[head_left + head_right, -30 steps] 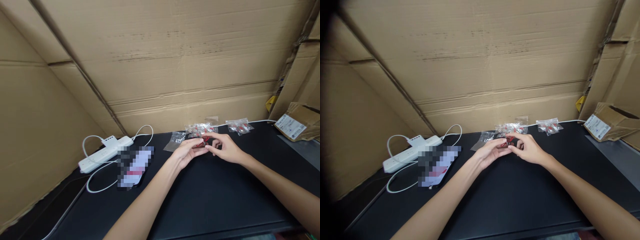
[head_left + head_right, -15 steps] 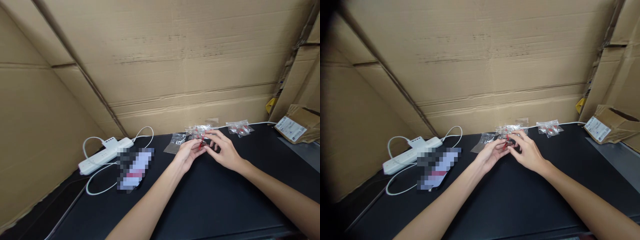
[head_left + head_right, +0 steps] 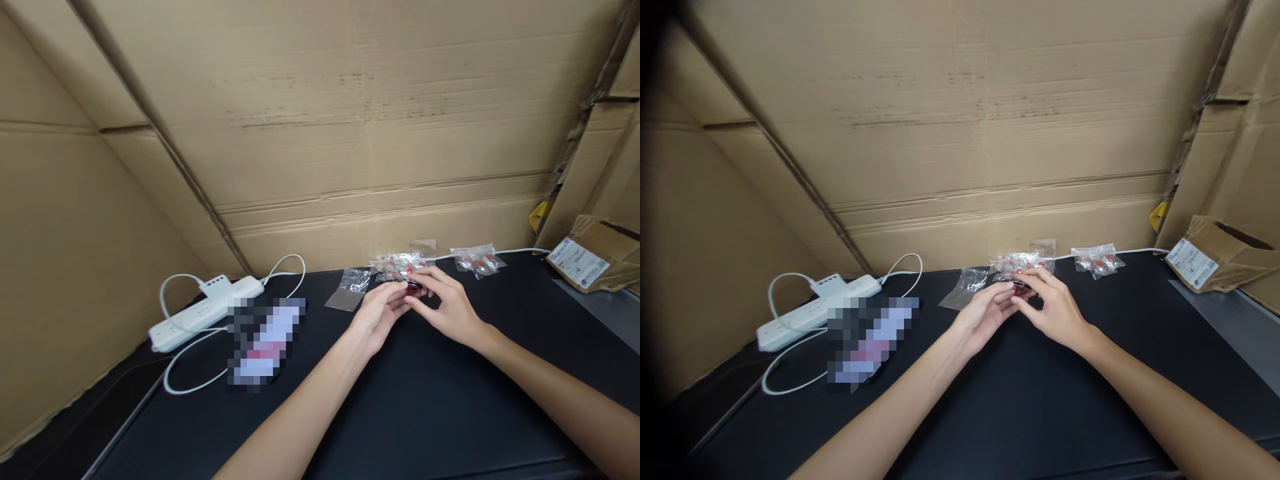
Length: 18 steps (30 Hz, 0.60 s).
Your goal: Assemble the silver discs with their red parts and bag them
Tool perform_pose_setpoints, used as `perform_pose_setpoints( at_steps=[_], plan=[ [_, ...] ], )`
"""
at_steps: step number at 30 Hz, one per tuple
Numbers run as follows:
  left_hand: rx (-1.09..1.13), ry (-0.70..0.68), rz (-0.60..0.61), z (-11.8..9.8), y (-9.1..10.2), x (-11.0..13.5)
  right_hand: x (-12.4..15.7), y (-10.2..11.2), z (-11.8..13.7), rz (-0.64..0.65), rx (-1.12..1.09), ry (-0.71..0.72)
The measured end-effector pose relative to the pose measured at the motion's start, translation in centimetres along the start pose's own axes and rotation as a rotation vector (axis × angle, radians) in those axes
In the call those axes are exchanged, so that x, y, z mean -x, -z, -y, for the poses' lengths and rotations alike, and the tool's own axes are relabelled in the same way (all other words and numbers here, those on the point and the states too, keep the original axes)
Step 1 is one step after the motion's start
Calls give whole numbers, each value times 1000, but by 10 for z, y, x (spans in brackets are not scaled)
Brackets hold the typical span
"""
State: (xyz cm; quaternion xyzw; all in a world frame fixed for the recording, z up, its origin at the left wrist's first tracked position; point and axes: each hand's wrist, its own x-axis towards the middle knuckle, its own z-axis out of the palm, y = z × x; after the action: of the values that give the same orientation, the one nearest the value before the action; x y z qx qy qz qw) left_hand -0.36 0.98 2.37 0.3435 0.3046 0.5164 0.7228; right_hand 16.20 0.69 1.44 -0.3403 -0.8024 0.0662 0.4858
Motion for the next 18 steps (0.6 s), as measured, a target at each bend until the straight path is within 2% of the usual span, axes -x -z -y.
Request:
perform_pose_setpoints(
  at_steps=[6,18],
  plan=[
    [21,0,22,5,1,0,2,-2,-2,33,-5,-12],
    [104,1,-18,5,-4,3,-1,1,-2,57,-21,-21]
  ],
)
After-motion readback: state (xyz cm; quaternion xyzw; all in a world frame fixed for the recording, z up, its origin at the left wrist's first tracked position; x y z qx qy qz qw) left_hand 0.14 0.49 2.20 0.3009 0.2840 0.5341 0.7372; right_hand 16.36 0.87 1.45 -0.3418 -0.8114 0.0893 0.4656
